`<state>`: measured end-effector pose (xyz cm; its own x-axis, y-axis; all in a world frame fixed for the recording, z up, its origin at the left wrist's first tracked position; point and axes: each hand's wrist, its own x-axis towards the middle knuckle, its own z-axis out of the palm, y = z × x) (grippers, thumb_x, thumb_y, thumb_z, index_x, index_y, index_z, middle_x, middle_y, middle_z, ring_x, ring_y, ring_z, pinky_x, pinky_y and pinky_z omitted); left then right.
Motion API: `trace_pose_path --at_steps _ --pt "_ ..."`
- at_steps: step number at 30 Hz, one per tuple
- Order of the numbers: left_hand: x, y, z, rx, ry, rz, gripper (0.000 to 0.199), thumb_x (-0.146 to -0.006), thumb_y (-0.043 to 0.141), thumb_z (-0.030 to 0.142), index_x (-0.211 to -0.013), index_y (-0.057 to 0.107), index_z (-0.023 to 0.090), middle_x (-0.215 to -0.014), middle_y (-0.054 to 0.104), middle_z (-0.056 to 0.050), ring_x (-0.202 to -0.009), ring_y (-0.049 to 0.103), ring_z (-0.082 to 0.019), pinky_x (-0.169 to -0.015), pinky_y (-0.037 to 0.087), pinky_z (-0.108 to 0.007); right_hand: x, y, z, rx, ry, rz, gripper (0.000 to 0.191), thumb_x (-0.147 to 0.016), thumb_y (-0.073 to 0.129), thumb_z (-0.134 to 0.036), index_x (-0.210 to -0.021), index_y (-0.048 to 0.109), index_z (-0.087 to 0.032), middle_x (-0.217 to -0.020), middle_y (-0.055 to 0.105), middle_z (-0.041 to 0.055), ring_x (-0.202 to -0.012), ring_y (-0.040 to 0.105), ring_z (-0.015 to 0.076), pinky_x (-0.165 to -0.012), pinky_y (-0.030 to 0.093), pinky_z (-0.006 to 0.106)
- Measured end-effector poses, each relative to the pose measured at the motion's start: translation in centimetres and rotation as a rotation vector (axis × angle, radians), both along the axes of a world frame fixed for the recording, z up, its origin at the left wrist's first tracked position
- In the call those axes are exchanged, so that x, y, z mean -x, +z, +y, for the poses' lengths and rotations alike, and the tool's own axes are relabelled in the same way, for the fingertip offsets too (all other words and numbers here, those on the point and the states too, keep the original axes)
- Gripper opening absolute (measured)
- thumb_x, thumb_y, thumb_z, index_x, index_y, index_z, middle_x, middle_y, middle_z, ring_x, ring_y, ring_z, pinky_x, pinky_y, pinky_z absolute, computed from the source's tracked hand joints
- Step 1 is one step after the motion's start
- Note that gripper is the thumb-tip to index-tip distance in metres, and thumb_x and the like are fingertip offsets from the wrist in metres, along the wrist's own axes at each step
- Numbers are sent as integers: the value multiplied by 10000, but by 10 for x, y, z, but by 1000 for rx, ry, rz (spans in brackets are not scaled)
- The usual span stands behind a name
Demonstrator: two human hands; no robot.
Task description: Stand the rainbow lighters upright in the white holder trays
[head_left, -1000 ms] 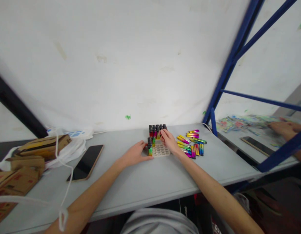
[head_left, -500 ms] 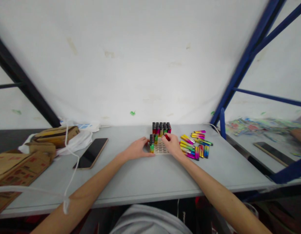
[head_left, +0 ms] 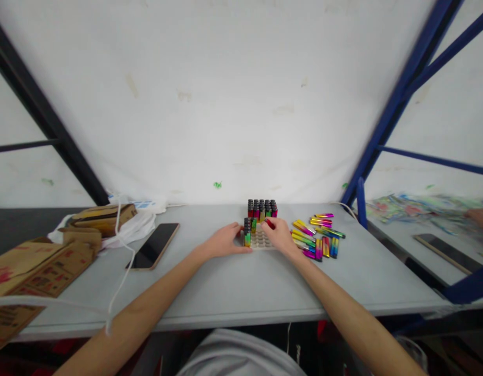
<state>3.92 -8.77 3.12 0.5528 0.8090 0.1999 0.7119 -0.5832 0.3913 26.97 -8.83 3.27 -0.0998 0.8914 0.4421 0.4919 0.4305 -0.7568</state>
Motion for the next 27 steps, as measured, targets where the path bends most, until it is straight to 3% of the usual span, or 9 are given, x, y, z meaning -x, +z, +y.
trace_pose_path --at_steps 7,12,16,20,23,27 --pt "0 -1 1 0 -4 10 656 -776 725 772 -1057 696 180 -1039 691 -103 -923 663 -299 -843 534 -386 -5 -2 2 -57 89 38 452 -959 522 -594 -693 437 -238 -608 425 -53 -609 416 144 -592 300 278" --pt "0 -2 1 -1 -1 17 648 -794 728 758 -1086 692 180 -1055 685 -107 -933 666 -303 -865 536 -397 -7 -2 5 -24 256 -67 430 -1032 466 -611 -810 481 -244 -727 548 -17 -676 531 175 -605 395 269" --pt "-1 -4 0 -5 5 17 643 -797 727 754 -1087 690 181 -1060 679 -106 -938 669 -303 -881 542 -407 -10 -1 7 -180 198 -252 458 -1064 491 -547 -732 483 -230 -737 576 16 -714 547 179 -662 398 278" --pt "-1 -3 -1 -7 6 17 645 -796 717 764 -1071 689 182 -1045 674 -104 -938 674 -310 -870 546 -411 -9 -2 9 -152 202 -369 381 -1085 540 -436 -774 542 -216 -656 593 -13 -608 532 155 -632 347 270" --pt "-1 -3 -1 1 -3 23 651 -809 709 759 -1094 686 175 -1068 672 -113 -959 673 -314 -882 542 -410 -9 -1 10 -160 166 -417 294 -1092 554 -361 -850 593 -198 -715 650 13 -651 582 168 -648 357 269" --pt "-1 -3 0 11 -5 25 669 -819 706 750 -1138 682 163 -1072 666 -119 -991 668 -320 -904 536 -418 -14 6 11 -132 241 -545 261 -1092 567 -309 -883 648 -176 -782 706 54 -714 634 188 -704 407 277"
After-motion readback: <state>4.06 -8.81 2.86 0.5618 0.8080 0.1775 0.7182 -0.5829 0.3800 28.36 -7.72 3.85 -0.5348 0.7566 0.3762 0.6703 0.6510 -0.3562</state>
